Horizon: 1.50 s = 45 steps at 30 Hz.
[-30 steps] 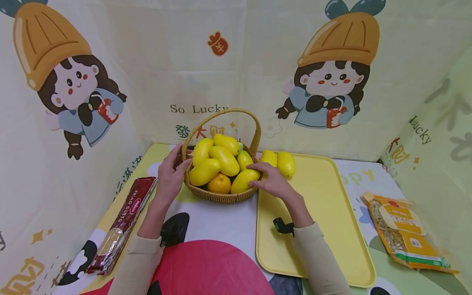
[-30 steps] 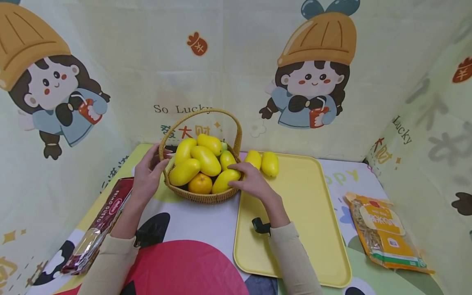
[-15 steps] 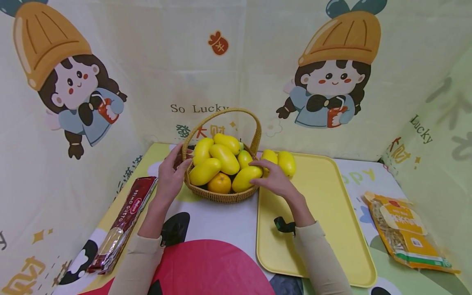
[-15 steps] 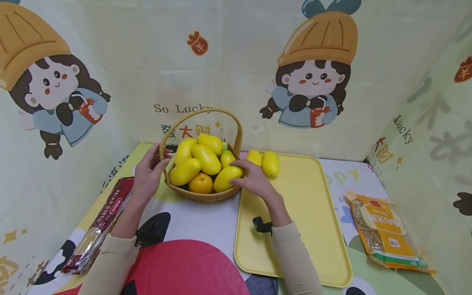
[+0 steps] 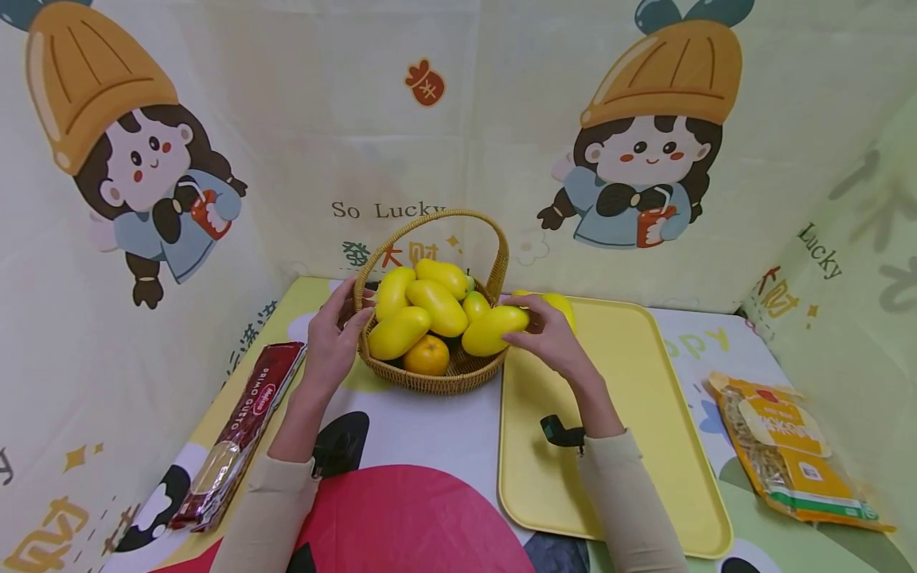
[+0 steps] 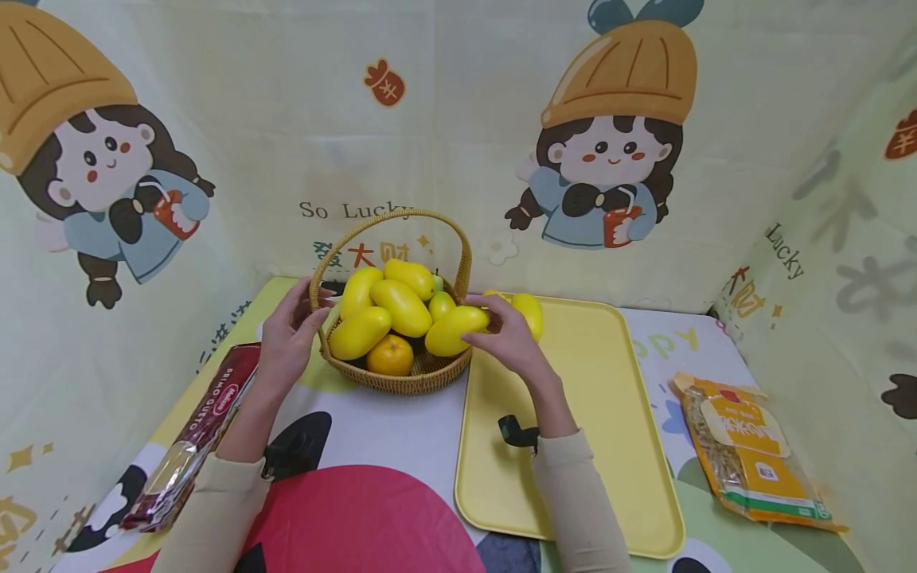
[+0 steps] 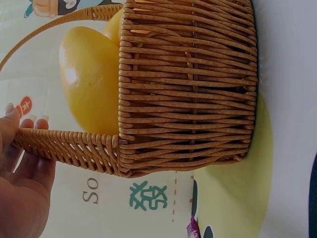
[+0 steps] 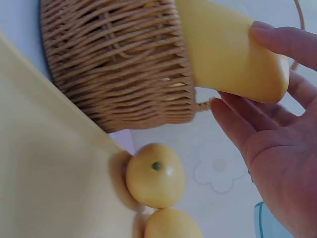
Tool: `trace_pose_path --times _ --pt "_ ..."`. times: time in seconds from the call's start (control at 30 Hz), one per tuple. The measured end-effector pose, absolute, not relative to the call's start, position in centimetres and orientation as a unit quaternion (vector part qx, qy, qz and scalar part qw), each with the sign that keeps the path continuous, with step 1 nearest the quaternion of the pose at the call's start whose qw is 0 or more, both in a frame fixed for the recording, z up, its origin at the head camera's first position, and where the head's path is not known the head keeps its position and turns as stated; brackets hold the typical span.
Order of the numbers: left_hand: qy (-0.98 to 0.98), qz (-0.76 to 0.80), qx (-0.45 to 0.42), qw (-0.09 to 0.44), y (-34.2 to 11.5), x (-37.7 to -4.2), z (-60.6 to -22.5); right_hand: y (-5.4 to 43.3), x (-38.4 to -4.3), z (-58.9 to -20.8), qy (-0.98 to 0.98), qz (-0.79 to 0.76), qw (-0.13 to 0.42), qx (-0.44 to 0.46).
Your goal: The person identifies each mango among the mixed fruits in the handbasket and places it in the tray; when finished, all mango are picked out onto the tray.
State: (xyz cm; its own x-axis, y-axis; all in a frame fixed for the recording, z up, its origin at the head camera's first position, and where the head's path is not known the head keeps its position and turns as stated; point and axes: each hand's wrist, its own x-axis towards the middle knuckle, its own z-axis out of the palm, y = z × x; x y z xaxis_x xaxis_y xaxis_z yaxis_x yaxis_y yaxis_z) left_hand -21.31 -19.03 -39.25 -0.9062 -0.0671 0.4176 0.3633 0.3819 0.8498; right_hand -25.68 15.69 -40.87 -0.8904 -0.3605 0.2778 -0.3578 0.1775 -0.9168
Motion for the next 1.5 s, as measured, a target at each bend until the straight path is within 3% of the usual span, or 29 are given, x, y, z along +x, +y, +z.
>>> trace_pose_path --times 0.87,1.5 --pt "-0.806 -0.548 -0.101 0.199 -19.2 -21.7 -39.7 21.7 -25.5 -39.3 0.763 -0.616 -0.130 -0.148" --pt "-0.808 -0.545 -0.099 0.201 -19.2 -21.5 -39.6 27.0 -25.4 -40.2 0.838 -0.527 -0.118 -0.085"
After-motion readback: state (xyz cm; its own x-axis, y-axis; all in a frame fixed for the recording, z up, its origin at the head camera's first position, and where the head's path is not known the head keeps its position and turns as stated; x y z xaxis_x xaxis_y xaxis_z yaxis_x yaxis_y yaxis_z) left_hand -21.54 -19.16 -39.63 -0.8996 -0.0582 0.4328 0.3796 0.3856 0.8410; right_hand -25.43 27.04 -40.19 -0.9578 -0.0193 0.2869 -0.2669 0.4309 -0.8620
